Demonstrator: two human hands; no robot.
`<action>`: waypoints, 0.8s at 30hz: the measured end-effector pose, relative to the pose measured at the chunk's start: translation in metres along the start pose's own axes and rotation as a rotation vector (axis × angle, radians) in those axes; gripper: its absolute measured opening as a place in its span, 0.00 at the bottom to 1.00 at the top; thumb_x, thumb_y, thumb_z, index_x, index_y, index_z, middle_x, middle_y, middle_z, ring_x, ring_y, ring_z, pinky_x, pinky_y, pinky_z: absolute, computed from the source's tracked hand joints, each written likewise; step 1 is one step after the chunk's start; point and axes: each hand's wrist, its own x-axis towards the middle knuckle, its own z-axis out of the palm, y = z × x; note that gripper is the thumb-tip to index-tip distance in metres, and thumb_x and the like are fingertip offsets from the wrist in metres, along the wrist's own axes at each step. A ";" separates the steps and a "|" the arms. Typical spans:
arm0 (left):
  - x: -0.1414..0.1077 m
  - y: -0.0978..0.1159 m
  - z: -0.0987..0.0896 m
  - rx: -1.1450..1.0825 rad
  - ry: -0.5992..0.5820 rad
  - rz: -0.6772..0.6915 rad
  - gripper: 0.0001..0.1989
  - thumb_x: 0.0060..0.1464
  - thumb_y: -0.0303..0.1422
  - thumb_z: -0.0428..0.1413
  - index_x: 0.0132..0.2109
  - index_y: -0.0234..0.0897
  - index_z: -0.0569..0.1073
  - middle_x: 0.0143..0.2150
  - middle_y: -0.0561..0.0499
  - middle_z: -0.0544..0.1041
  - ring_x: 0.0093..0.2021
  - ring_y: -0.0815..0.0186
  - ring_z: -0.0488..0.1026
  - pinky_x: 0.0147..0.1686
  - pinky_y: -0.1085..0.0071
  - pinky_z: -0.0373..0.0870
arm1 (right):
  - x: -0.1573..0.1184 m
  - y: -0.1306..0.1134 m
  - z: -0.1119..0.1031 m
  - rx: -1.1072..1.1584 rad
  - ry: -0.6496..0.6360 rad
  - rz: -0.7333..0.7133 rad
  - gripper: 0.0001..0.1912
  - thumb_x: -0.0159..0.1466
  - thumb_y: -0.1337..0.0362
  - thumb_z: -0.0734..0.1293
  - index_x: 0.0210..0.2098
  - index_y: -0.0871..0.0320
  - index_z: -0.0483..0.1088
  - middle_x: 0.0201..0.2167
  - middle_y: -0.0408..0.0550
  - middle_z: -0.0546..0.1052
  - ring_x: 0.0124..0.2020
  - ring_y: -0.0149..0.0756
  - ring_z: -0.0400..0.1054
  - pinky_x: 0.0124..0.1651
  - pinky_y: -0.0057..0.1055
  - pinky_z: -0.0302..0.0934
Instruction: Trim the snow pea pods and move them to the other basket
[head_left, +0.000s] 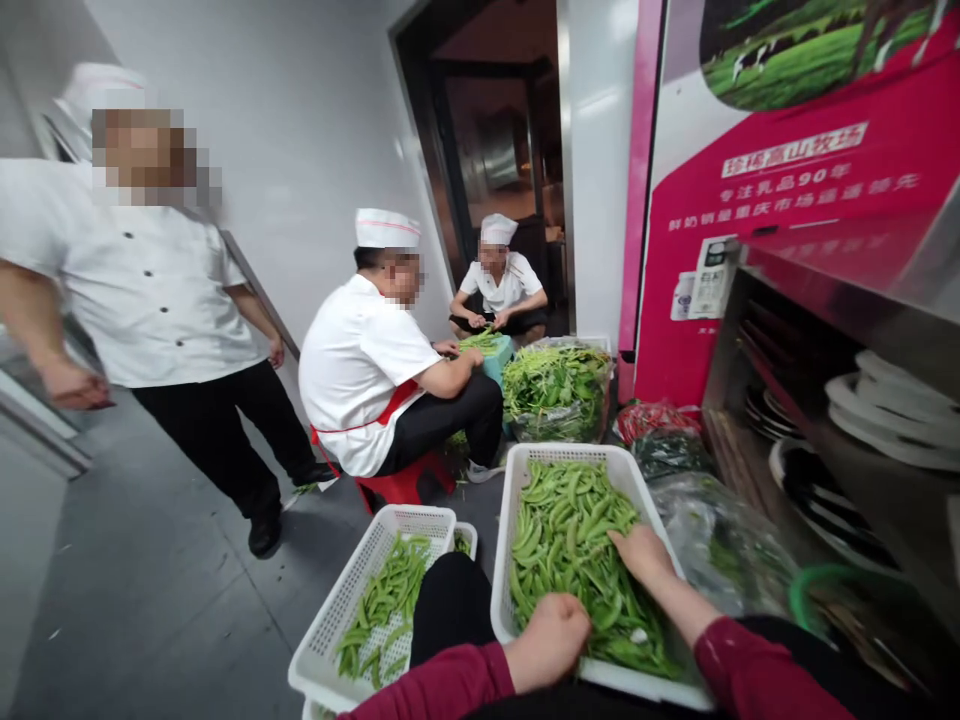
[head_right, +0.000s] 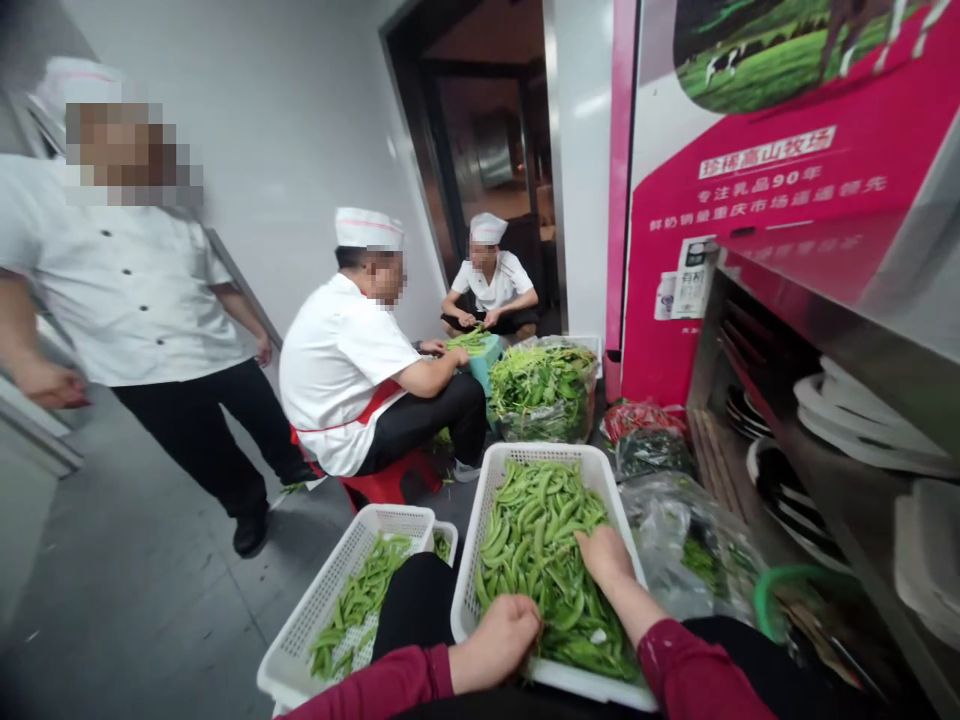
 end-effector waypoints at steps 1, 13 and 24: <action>0.000 -0.001 0.000 0.027 0.009 0.017 0.06 0.41 0.25 0.41 0.20 0.34 0.59 0.15 0.58 0.54 0.16 0.75 0.51 0.17 0.77 0.47 | 0.002 0.000 0.003 -0.002 -0.008 0.010 0.15 0.56 0.60 0.59 0.23 0.65 0.71 0.27 0.65 0.74 0.33 0.48 0.70 0.31 0.35 0.60; -0.004 -0.004 0.001 0.155 0.003 0.090 0.07 0.41 0.25 0.43 0.20 0.33 0.62 0.16 0.57 0.56 0.21 0.74 0.54 0.22 0.76 0.50 | -0.002 -0.001 0.016 0.128 0.012 0.143 0.15 0.51 0.63 0.61 0.36 0.65 0.69 0.31 0.64 0.74 0.34 0.51 0.69 0.33 0.39 0.60; -0.002 0.004 -0.009 -0.277 -0.109 -0.054 0.17 0.49 0.46 0.45 0.24 0.37 0.55 0.15 0.61 0.54 0.11 0.78 0.46 0.13 0.78 0.43 | -0.012 0.008 -0.007 0.644 0.079 0.154 0.18 0.51 0.55 0.61 0.35 0.61 0.67 0.22 0.44 0.72 0.16 0.29 0.60 0.20 0.25 0.54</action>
